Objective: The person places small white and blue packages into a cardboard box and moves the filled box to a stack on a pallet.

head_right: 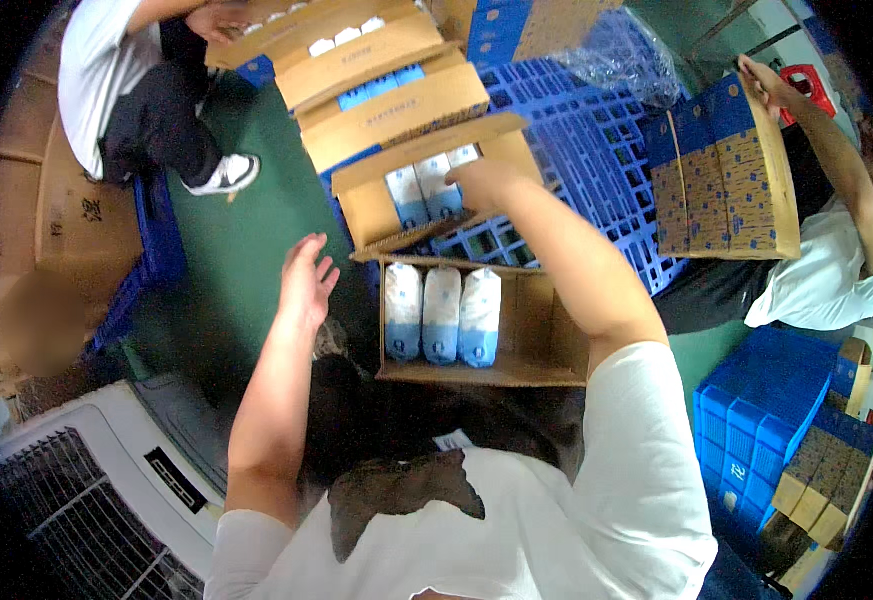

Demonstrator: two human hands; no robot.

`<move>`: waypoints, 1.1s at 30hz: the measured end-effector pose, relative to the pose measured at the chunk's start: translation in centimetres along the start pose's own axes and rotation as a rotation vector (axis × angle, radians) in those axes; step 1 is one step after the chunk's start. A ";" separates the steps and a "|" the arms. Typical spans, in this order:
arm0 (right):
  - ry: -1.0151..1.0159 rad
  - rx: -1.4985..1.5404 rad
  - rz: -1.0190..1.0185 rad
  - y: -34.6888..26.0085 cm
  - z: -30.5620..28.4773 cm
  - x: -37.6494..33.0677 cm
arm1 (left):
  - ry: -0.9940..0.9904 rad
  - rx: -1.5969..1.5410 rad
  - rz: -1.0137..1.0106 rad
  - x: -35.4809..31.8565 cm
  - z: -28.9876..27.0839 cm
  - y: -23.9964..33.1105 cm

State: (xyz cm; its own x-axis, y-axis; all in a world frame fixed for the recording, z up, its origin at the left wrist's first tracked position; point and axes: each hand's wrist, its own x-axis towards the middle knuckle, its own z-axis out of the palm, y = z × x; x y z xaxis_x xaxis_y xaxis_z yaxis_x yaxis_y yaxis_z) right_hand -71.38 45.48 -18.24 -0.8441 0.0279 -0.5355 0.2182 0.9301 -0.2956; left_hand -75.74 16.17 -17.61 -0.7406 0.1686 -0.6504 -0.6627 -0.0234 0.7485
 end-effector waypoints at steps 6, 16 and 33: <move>0.003 -0.021 0.128 0.2 0.4 -2.9 | -0.037 0.067 -0.128 0.5 0.0 -0.7; 0.494 0.392 0.623 5.1 8.4 -19.7 | -0.084 0.212 -0.397 -0.1 1.2 -4.7; 0.639 0.419 0.475 23.2 11.5 -17.2 | -0.424 0.204 -0.453 -2.8 -0.5 -10.1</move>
State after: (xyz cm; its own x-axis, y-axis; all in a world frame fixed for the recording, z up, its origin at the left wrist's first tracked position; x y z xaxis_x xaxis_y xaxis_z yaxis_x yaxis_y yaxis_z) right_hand -46.20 62.41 -25.00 -0.7035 0.6902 -0.1694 0.6688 0.5622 -0.4865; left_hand -67.06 15.42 -23.38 -0.2573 0.4932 -0.8310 -0.8337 0.3215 0.4489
